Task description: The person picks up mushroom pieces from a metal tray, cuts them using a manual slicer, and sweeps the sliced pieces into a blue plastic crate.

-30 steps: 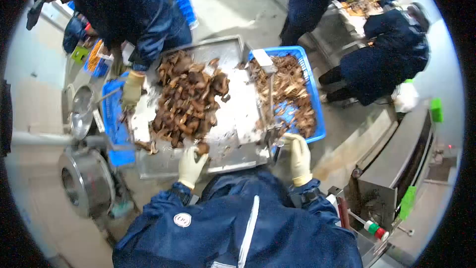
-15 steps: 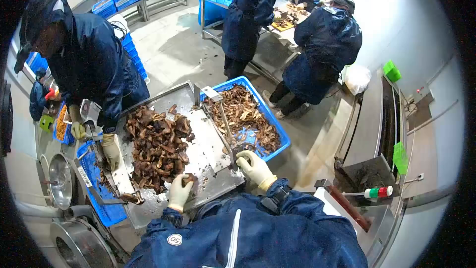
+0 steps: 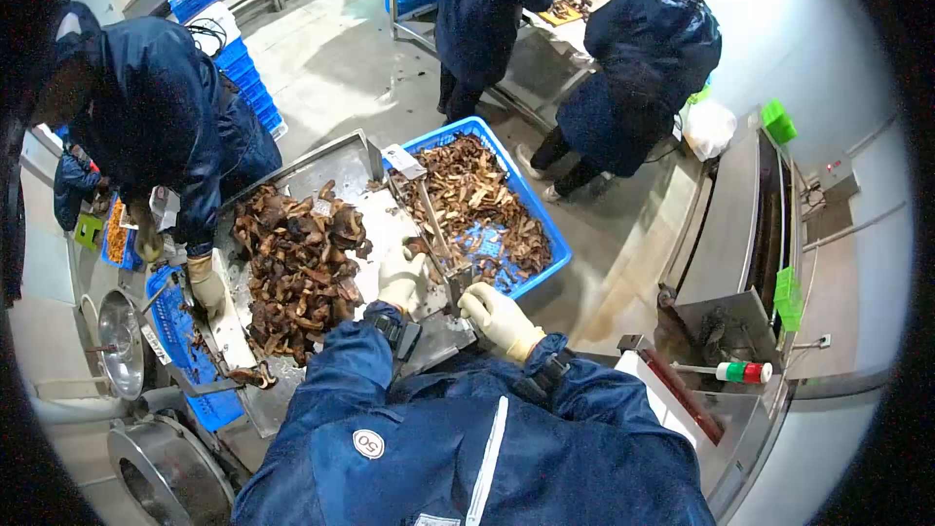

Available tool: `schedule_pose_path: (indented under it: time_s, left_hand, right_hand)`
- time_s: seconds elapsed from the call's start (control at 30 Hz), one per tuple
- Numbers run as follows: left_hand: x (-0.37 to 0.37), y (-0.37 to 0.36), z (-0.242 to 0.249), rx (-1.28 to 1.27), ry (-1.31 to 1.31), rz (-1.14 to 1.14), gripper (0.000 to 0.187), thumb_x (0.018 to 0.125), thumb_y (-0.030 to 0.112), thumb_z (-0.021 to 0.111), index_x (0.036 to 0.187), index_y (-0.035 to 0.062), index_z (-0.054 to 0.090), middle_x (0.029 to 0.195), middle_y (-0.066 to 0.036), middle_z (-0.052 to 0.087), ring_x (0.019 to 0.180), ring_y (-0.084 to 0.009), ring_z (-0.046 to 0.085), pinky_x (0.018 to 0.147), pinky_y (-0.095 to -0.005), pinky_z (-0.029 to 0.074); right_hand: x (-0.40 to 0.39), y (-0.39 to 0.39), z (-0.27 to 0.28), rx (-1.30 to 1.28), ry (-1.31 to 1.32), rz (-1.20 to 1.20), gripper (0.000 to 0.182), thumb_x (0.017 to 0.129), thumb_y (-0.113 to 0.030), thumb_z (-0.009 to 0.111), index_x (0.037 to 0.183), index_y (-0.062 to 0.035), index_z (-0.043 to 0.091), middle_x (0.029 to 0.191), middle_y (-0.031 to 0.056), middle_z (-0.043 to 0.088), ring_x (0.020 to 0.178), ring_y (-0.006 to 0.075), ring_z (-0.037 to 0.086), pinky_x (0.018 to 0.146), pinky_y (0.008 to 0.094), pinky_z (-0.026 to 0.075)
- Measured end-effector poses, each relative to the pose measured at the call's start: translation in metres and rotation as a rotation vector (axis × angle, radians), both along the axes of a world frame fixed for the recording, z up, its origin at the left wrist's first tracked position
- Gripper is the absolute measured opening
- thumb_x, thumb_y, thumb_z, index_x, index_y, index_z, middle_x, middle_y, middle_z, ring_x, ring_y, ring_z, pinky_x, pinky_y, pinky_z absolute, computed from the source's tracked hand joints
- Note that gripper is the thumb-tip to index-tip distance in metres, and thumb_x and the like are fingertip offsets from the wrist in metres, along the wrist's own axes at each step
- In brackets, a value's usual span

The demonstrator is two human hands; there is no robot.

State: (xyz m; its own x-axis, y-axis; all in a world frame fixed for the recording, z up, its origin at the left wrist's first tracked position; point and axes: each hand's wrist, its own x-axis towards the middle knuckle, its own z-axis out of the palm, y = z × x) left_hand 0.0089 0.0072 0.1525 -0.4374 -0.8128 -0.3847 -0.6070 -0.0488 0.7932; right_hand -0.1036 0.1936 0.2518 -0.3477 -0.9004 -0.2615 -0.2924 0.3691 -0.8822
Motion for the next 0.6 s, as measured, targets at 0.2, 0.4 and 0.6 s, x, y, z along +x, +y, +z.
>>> schedule_pose_path:
  time_s: [0.2, 0.4, 0.6]
  left_hand:
    - [-0.001, -0.003, -0.051, -0.153, 0.065, 0.071, 0.038, 0.090, 0.029, 0.064, 0.120, 0.0064, 0.063, 0.110, -0.021, 0.066, 0.102, -0.0388, 0.063, 0.091, -0.0454, 0.049]
    - [-0.006, 0.001, -0.055, -0.215, 0.152, 0.137, 0.033, 0.086, 0.019, 0.065, 0.115, 0.0026, 0.064, 0.109, -0.021, 0.067, 0.099, -0.0377, 0.064, 0.088, -0.0430, 0.050]
    - [-0.006, -0.013, -0.054, -0.222, 0.195, 0.056, 0.024, 0.088, 0.010, 0.063, 0.111, 0.0042, 0.067, 0.103, -0.019, 0.069, 0.094, -0.0337, 0.067, 0.086, -0.0405, 0.052]
  right_hand:
    - [-0.003, -0.015, 0.012, 0.033, -0.179, -0.071, 0.031, 0.103, -0.029, 0.050, 0.095, -0.0011, 0.061, 0.079, 0.0071, 0.064, 0.070, 0.0166, 0.060, 0.068, 0.0305, 0.049]
    - [-0.006, -0.021, -0.002, 0.012, -0.275, -0.085, 0.032, 0.104, -0.030, 0.050, 0.091, -0.0028, 0.059, 0.077, 0.0031, 0.061, 0.069, 0.0128, 0.058, 0.067, 0.0292, 0.049]
    - [-0.011, 0.008, -0.067, 0.082, -0.253, 0.079, 0.032, 0.106, -0.030, 0.045, 0.090, -0.0045, 0.058, 0.077, 0.0024, 0.059, 0.072, 0.0138, 0.057, 0.071, 0.0294, 0.048]
